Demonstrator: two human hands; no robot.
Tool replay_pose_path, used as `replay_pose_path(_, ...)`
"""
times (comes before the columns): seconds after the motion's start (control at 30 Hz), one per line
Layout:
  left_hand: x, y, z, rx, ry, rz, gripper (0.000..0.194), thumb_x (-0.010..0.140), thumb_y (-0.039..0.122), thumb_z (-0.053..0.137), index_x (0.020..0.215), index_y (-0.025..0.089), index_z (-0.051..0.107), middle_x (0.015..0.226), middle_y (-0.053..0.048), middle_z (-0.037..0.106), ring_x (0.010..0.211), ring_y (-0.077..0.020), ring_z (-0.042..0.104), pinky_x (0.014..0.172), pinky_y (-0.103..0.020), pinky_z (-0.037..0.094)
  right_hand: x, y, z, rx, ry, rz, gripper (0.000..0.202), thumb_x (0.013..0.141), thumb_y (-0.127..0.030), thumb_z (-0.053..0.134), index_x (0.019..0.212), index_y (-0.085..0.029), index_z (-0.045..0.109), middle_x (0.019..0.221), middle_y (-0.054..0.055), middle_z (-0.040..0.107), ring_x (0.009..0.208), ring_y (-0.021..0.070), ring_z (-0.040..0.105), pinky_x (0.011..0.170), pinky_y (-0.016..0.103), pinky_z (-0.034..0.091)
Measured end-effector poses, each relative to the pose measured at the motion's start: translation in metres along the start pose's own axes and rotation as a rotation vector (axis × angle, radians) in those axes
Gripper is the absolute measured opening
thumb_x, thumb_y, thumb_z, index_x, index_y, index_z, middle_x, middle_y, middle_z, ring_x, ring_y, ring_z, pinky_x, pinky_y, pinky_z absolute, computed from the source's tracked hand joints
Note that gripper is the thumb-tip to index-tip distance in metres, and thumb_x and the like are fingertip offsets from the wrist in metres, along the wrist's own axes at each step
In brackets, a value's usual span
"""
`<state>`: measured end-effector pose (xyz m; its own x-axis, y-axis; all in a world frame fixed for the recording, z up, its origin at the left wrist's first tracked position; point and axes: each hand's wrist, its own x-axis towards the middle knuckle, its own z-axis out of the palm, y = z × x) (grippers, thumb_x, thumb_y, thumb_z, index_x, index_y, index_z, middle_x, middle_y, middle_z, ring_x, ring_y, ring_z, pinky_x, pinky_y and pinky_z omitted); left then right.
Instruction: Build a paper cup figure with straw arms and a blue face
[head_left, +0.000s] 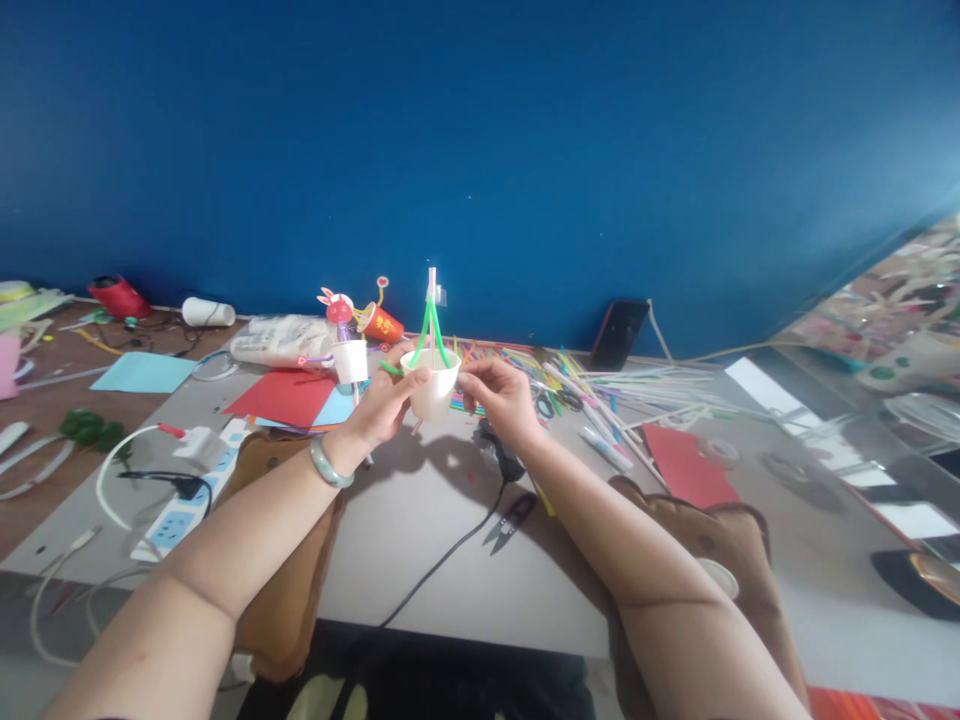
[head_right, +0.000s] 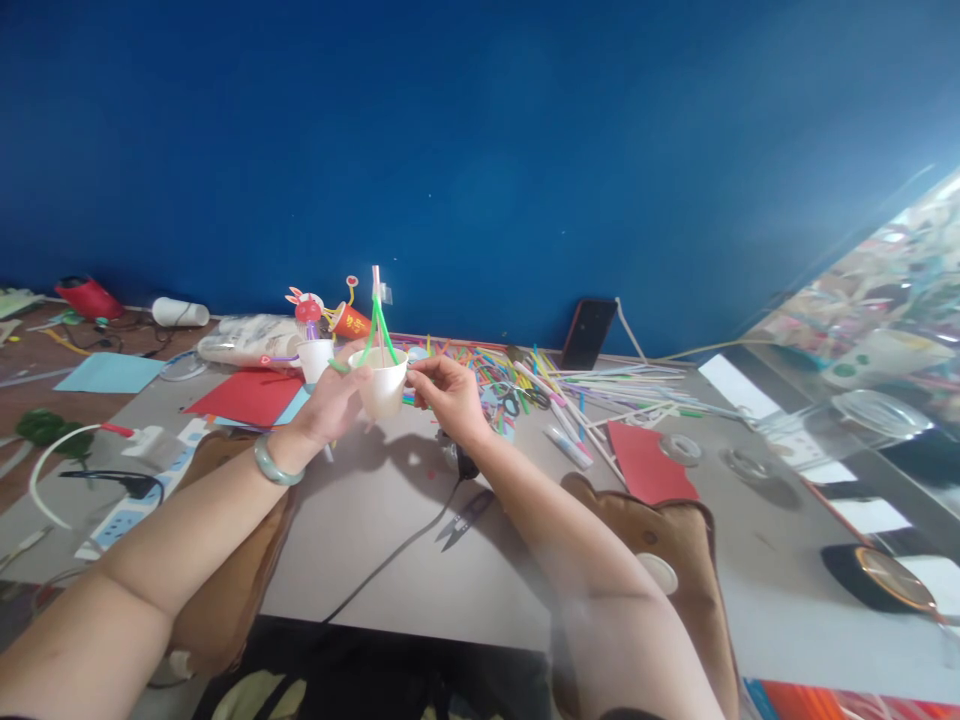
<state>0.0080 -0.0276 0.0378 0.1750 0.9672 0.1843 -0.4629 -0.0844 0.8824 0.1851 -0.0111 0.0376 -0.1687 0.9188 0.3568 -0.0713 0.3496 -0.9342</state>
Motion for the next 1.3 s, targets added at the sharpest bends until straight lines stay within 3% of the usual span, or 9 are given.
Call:
replay_pose_path(0.23, 0.001, 0.000, -0.002, 0.000, 0.031, -0.007, 0.054, 0.068, 0.039, 0.086, 0.113, 0.022, 0.061, 0.082, -0.002, 0.072, 0.057, -0.0128, 0.062, 0.046, -0.021, 0.041, 0.002, 0.007, -0.002, -0.050, -0.055, 0.035, 0.037, 0.074, -0.051, 0.080, 0.084, -0.017, 0.068, 0.060, -0.002, 0.066, 0.046, 0.0094, 0.055, 0.045, 0.024, 0.048)
replay_pose_path(0.37, 0.001, 0.000, -0.003, 0.004, 0.023, -0.011, 0.053, 0.069, 0.040, 0.085, 0.113, 0.022, 0.061, 0.085, -0.003, 0.073, 0.056, -0.0136, 0.063, 0.045, -0.022, 0.042, 0.002, 0.008, -0.002, -0.101, -0.078, 0.026, 0.034, 0.079, -0.049, 0.075, 0.088, -0.017, 0.068, 0.060, -0.002, 0.065, 0.047, 0.0096, 0.056, 0.047, 0.024, 0.048)
replay_pose_path(0.57, 0.002, 0.000, -0.003, 0.009, -0.003, 0.003, 0.055, 0.071, 0.038, 0.084, 0.119, 0.022, 0.062, 0.094, -0.005, 0.075, 0.069, -0.0170, 0.067, 0.055, -0.024, 0.047, 0.000, 0.012, 0.000, -0.137, -0.016, 0.002, 0.028, 0.083, -0.046, 0.069, 0.088, -0.018, 0.065, 0.062, -0.003, 0.065, 0.045, 0.0087, 0.055, 0.047, 0.024, 0.048)
replay_pose_path(0.73, 0.002, 0.003, -0.001, 0.015, -0.032, -0.010, 0.055, 0.073, 0.039, 0.083, 0.120, 0.021, 0.063, 0.094, -0.007, 0.075, 0.075, -0.0186, 0.068, 0.062, -0.026, 0.049, -0.002, 0.015, 0.001, -0.147, -0.007, -0.040, 0.025, 0.086, -0.044, 0.067, 0.089, -0.019, 0.063, 0.064, -0.002, 0.065, 0.046, 0.0090, 0.055, 0.047, 0.024, 0.047)
replay_pose_path(0.93, 0.003, 0.006, -0.004, -0.045, -0.020, -0.024, 0.053, 0.071, 0.035, 0.083, 0.118, 0.019, 0.064, 0.091, -0.006, 0.075, 0.070, -0.0183, 0.067, 0.059, -0.027, 0.050, 0.000, 0.013, -0.003, -0.194, -0.033, -0.080, 0.022, 0.083, -0.038, 0.070, 0.091, -0.018, 0.066, 0.066, -0.001, 0.066, 0.049, 0.0106, 0.056, 0.048, 0.024, 0.045)
replay_pose_path(1.1, 0.005, 0.010, -0.008, -0.070, -0.053, -0.057, 0.063, 0.066, 0.031, 0.085, 0.124, 0.019, 0.063, 0.102, -0.009, 0.077, 0.084, -0.0235, 0.071, 0.067, -0.029, 0.053, 0.000, 0.011, -0.007, -0.335, -0.042, -0.201, 0.017, 0.086, -0.032, 0.066, 0.093, -0.017, 0.069, 0.064, -0.001, 0.064, 0.052, 0.0101, 0.054, 0.053, 0.024, 0.043)
replay_pose_path(1.3, 0.011, 0.016, -0.024, -0.113, -0.089, -0.156, 0.057, 0.070, 0.050, 0.081, 0.111, 0.012, 0.073, 0.099, -0.012, 0.077, 0.094, -0.0294, 0.072, 0.080, -0.036, 0.055, 0.000, 0.011, -0.010, -0.517, -0.063, -0.311, 0.020, 0.090, -0.030, 0.059, 0.096, -0.016, 0.071, 0.058, -0.003, 0.058, 0.051, 0.0090, 0.045, 0.053, 0.023, 0.037)
